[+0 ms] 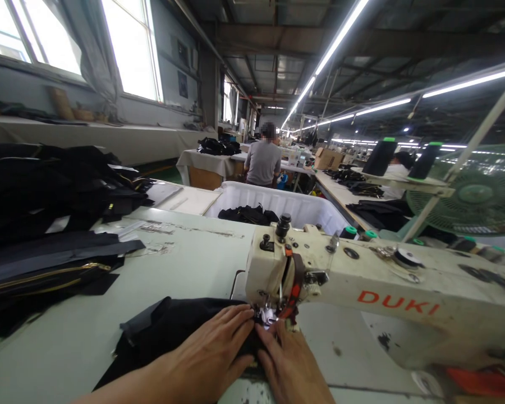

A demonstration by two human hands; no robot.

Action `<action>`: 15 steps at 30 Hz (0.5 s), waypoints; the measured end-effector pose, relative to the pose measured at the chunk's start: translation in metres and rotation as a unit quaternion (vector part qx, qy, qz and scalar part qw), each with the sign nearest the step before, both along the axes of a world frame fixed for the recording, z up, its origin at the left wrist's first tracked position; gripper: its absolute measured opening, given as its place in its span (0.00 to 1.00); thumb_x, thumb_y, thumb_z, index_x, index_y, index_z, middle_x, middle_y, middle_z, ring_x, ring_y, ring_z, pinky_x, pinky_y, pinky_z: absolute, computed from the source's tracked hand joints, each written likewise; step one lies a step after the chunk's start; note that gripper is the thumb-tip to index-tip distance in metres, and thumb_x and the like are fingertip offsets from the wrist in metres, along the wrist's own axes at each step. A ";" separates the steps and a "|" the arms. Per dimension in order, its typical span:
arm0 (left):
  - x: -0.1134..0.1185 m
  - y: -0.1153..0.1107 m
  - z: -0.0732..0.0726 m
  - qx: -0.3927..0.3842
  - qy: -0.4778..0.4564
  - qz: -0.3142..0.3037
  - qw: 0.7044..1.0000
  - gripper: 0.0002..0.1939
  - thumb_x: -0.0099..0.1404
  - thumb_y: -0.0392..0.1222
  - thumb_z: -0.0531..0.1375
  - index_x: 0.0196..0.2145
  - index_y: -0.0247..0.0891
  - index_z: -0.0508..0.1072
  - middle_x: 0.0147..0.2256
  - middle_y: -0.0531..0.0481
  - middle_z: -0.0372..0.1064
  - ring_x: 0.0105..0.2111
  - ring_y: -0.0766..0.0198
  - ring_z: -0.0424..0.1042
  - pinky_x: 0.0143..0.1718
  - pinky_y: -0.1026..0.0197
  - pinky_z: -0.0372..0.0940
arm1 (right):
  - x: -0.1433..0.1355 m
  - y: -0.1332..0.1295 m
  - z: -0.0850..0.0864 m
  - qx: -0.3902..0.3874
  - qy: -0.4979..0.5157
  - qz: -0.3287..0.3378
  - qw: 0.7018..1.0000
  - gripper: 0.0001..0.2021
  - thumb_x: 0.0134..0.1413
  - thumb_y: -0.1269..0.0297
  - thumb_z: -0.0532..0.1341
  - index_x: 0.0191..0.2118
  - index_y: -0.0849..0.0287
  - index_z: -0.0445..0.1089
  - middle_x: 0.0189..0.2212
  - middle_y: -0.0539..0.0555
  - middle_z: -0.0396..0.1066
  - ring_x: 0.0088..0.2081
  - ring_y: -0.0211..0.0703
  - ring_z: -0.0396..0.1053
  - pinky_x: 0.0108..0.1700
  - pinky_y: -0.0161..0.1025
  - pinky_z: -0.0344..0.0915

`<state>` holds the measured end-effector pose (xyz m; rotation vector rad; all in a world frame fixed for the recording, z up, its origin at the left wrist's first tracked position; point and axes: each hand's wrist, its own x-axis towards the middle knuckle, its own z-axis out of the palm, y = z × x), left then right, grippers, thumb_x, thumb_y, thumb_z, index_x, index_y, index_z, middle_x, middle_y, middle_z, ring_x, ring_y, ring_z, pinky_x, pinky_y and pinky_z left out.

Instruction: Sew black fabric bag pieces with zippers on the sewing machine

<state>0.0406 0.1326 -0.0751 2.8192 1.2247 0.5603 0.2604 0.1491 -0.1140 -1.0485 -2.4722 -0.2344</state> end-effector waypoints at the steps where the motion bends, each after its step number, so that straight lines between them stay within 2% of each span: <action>1: -0.002 -0.004 0.002 -0.006 -0.010 0.010 1.000 0.31 0.63 0.43 0.63 0.61 0.33 0.61 0.59 0.36 0.63 0.59 0.45 0.62 0.60 0.41 0.60 | 0.002 -0.004 0.006 -0.021 0.015 -0.010 1.000 0.19 0.61 0.65 0.57 0.57 0.55 0.64 0.45 0.59 0.73 0.42 0.52 0.73 0.41 0.44 0.72; 3: -0.006 -0.012 0.005 -0.005 -0.036 0.037 0.999 0.36 0.61 0.42 0.63 0.64 0.36 0.56 0.61 0.37 0.59 0.61 0.44 0.59 0.61 0.37 0.58 | 0.005 -0.014 0.017 -0.075 0.040 -0.041 0.996 0.15 0.60 0.67 0.57 0.53 0.54 0.66 0.42 0.57 0.72 0.40 0.50 0.73 0.38 0.42 0.72; 5: -0.008 -0.017 0.008 -0.001 -0.059 0.063 0.996 0.32 0.60 0.36 0.61 0.62 0.38 0.59 0.62 0.38 0.57 0.61 0.45 0.58 0.60 0.40 0.60 | 0.003 -0.028 0.019 -0.093 0.055 -0.043 0.993 0.10 0.58 0.68 0.60 0.46 0.54 0.68 0.40 0.55 0.72 0.39 0.49 0.72 0.38 0.42 0.71; 7: -0.009 -0.020 0.011 -0.011 -0.061 0.064 0.996 0.23 0.60 0.32 0.58 0.54 0.39 0.66 0.58 0.40 0.61 0.58 0.47 0.62 0.57 0.45 0.64 | -0.007 -0.044 0.010 -0.058 0.066 -0.023 0.996 0.08 0.55 0.67 0.64 0.42 0.56 0.69 0.39 0.55 0.73 0.38 0.49 0.72 0.38 0.42 0.71; 9: -0.009 -0.018 0.014 -0.024 -0.032 0.041 0.998 0.14 0.63 0.31 0.55 0.47 0.39 0.70 0.51 0.42 0.66 0.52 0.50 0.67 0.53 0.47 0.68 | -0.027 -0.060 -0.007 -0.017 0.086 -0.007 0.996 0.08 0.52 0.63 0.67 0.37 0.58 0.70 0.35 0.55 0.73 0.34 0.49 0.71 0.35 0.42 0.70; 11: -0.009 -0.014 0.015 -0.028 0.002 0.022 0.999 0.11 0.67 0.31 0.51 0.43 0.38 0.71 0.44 0.44 0.69 0.45 0.53 0.71 0.49 0.49 0.70 | -0.052 -0.073 -0.024 -0.034 0.104 0.002 0.994 0.12 0.49 0.55 0.69 0.33 0.58 0.71 0.32 0.55 0.73 0.33 0.50 0.70 0.34 0.42 0.69; 13: -0.009 -0.010 0.016 -0.022 0.009 0.013 1.000 0.12 0.70 0.32 0.48 0.41 0.38 0.71 0.42 0.45 0.70 0.42 0.55 0.72 0.46 0.51 0.71 | -0.073 -0.080 -0.034 -0.071 0.105 0.056 0.990 0.12 0.52 0.53 0.67 0.32 0.56 0.72 0.31 0.52 0.74 0.33 0.47 0.70 0.34 0.40 0.67; 15: -0.008 -0.007 0.015 -0.006 -0.010 0.016 1.000 0.11 0.72 0.35 0.48 0.40 0.38 0.70 0.41 0.45 0.71 0.42 0.56 0.71 0.48 0.50 0.69 | -0.082 -0.080 -0.029 -0.101 0.112 0.140 0.979 0.08 0.59 0.56 0.63 0.33 0.53 0.73 0.32 0.47 0.76 0.34 0.42 0.71 0.35 0.36 0.65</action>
